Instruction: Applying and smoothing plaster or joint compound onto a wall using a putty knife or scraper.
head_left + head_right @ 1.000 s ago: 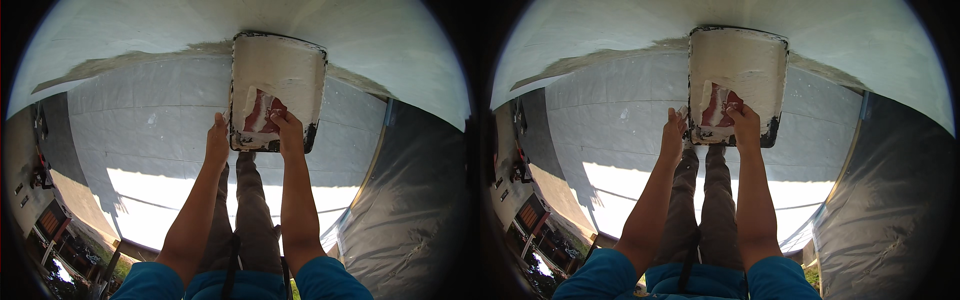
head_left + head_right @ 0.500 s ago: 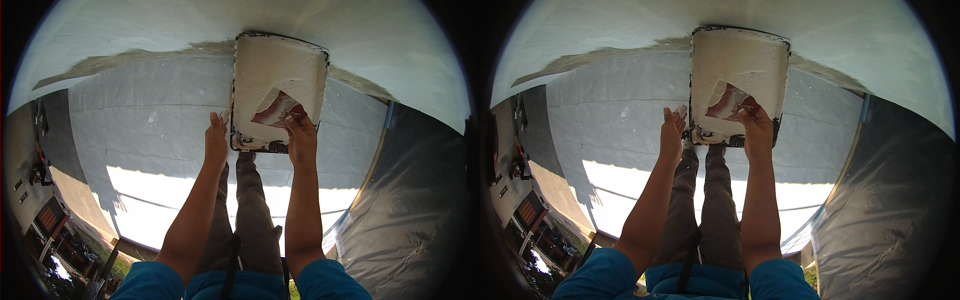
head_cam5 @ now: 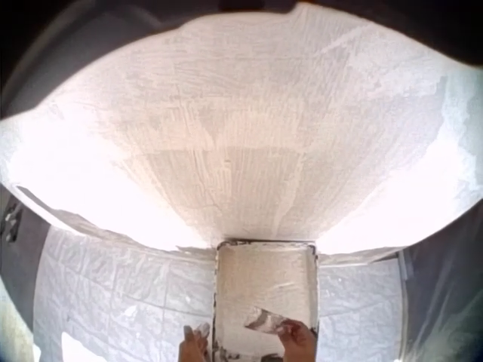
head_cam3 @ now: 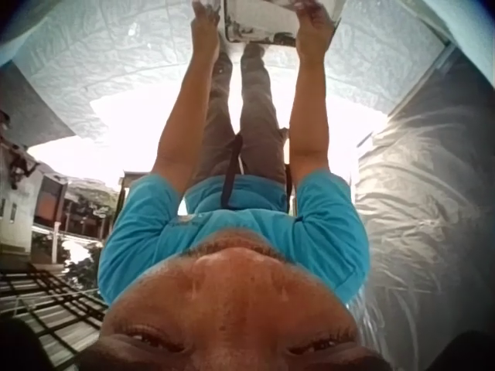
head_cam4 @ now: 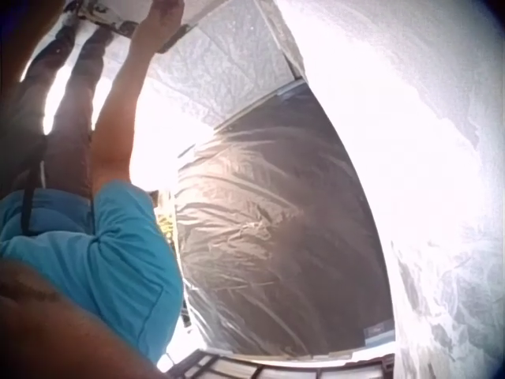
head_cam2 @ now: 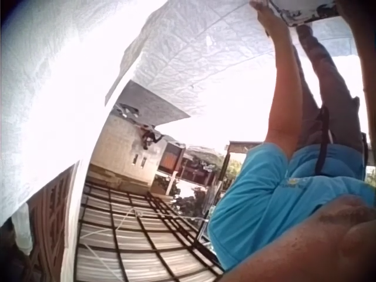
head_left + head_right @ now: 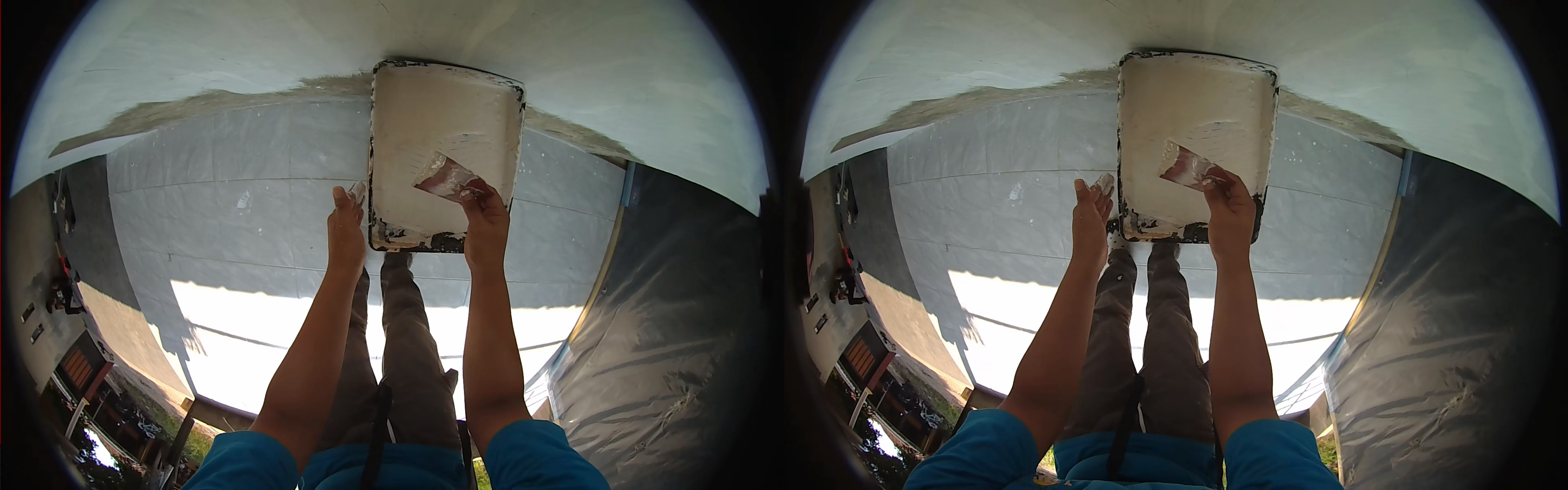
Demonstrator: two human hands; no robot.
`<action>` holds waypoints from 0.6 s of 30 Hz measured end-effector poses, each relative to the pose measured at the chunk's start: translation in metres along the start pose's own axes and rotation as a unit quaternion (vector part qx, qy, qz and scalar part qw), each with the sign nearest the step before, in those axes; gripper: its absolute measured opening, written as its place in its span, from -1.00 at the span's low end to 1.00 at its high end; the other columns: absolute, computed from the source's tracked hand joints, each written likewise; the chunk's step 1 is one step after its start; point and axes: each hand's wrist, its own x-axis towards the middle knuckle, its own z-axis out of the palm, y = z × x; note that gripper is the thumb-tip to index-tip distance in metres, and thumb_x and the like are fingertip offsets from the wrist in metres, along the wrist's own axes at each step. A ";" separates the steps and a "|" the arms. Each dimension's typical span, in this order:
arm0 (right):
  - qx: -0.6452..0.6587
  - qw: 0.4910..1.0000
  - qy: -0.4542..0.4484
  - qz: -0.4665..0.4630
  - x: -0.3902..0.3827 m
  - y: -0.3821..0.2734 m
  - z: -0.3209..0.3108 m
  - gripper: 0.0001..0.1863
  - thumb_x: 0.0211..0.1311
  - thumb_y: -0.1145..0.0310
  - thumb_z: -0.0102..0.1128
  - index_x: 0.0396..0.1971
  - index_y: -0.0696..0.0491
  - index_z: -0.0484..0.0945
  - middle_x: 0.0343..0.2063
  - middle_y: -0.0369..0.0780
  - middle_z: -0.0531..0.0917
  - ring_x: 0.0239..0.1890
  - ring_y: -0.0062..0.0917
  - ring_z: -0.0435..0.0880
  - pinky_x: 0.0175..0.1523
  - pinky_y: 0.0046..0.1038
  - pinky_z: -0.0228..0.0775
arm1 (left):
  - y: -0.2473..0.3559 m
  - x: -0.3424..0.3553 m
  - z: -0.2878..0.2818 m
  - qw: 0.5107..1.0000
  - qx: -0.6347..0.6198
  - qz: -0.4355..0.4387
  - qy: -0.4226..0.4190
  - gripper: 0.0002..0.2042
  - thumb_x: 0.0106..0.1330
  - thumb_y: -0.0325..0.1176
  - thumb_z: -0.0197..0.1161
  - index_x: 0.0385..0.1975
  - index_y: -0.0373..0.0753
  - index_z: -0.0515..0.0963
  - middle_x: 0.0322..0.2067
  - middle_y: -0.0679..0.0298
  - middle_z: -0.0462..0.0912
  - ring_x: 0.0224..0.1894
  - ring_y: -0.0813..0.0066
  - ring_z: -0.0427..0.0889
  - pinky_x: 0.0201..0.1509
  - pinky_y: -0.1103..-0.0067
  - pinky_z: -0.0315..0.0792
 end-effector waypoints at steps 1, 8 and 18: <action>-0.001 1.000 -0.005 -0.011 -0.002 -0.004 -0.001 -0.77 0.33 0.55 0.22 -0.04 0.16 0.60 -0.19 -0.30 0.68 -0.11 -0.66 0.59 0.11 -0.58 0.38 | -0.002 0.004 -0.004 1.000 0.010 0.011 -0.001 -0.07 0.47 0.34 -0.37 0.39 -0.58 0.05 0.40 -0.13 0.18 0.48 0.13 0.16 0.56 0.38 0.00; 0.140 0.987 0.057 0.061 -0.001 0.009 0.004 -0.76 0.33 0.56 0.22 -0.03 0.14 0.59 -0.16 -0.31 0.67 -0.09 -0.64 0.58 0.14 -0.54 0.40 | -0.013 0.007 -0.009 1.000 -0.013 0.005 0.015 -0.08 0.48 0.33 -0.39 0.38 -0.58 0.07 0.39 -0.13 0.21 0.48 0.14 0.17 0.56 0.38 0.01; -0.074 0.995 0.036 -0.062 -0.007 -0.001 0.016 -0.80 0.37 0.51 0.20 -0.05 0.19 0.62 -0.21 -0.30 0.69 -0.17 -0.69 0.59 0.04 -0.63 0.40 | -0.017 0.004 -0.019 1.000 -0.016 -0.005 0.007 -0.08 0.47 0.35 -0.39 0.38 -0.55 0.10 0.40 -0.10 0.21 0.48 0.16 0.17 0.55 0.38 0.00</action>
